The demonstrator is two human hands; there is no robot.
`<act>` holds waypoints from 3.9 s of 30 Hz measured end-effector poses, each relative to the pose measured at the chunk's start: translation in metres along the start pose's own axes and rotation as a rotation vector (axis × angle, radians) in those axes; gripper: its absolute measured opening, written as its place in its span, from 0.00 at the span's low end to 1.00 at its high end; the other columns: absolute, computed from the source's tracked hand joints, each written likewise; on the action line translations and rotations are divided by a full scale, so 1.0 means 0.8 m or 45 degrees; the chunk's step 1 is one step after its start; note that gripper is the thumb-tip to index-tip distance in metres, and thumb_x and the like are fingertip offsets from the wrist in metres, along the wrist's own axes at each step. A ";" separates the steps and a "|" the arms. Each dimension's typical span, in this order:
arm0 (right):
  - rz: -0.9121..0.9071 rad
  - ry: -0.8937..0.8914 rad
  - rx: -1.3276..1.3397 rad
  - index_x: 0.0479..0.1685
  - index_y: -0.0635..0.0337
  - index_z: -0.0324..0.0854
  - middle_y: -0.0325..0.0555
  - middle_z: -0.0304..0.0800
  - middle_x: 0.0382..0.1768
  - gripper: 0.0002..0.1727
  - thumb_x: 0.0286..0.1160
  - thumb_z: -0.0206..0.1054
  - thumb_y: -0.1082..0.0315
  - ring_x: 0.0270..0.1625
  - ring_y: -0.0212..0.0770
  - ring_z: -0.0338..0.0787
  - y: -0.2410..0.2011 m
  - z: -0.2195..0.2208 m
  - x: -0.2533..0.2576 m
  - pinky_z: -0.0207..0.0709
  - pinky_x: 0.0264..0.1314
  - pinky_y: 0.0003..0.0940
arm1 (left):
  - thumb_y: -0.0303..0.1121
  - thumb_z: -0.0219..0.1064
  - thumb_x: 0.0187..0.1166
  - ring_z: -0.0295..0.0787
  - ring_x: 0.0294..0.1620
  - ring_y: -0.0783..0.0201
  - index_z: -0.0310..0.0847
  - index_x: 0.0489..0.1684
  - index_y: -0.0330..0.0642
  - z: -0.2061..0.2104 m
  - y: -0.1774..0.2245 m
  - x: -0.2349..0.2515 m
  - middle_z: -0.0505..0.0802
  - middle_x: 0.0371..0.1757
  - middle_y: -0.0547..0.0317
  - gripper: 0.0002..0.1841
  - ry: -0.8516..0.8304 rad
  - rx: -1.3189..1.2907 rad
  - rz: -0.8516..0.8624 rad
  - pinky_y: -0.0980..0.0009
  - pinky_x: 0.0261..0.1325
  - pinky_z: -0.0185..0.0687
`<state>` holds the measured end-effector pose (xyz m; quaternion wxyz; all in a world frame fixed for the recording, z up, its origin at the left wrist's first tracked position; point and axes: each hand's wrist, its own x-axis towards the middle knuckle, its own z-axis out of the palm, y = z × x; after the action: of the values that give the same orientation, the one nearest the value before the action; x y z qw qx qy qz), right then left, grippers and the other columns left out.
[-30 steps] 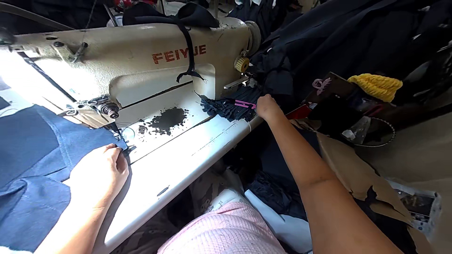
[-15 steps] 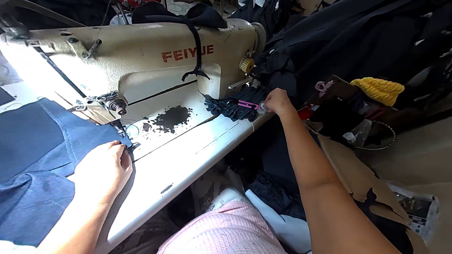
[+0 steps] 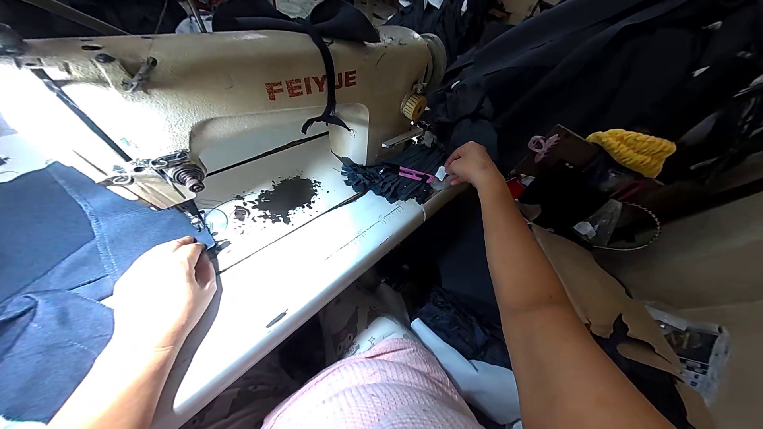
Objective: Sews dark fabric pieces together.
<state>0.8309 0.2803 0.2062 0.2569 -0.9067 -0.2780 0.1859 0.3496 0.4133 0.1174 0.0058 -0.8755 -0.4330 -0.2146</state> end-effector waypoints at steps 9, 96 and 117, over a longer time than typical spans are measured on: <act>-0.123 0.072 -0.258 0.50 0.68 0.89 0.61 0.93 0.48 0.11 0.73 0.70 0.73 0.48 0.55 0.94 -0.008 -0.006 -0.008 0.85 0.58 0.56 | 0.24 0.56 0.81 0.87 0.64 0.28 0.86 0.48 0.23 -0.001 -0.001 0.000 0.90 0.61 0.28 0.14 0.002 -0.007 0.013 0.31 0.61 0.77; -1.542 -0.492 0.097 0.37 0.71 0.87 0.56 0.89 0.33 0.06 0.69 0.75 0.75 0.38 0.48 0.88 -0.258 0.307 -0.165 0.82 0.47 0.46 | 0.16 0.61 0.73 0.83 0.65 0.42 0.96 0.53 0.44 -0.042 -0.006 0.023 0.87 0.62 0.38 0.20 -0.135 -0.338 -0.198 0.49 0.70 0.77; -2.269 -0.634 0.098 0.54 0.53 0.96 0.50 0.90 0.50 0.16 0.78 0.62 0.66 0.63 0.51 0.84 -0.223 0.296 -0.099 0.73 0.71 0.51 | 0.20 0.60 0.73 0.83 0.56 0.43 0.94 0.58 0.46 -0.039 0.005 0.014 0.88 0.53 0.44 0.21 -0.212 -0.127 -0.202 0.47 0.54 0.76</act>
<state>0.5832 0.4461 0.1336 0.2679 -0.2827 -0.9134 0.1183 0.3467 0.4130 0.1508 -0.0908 -0.8524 -0.4888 -0.1622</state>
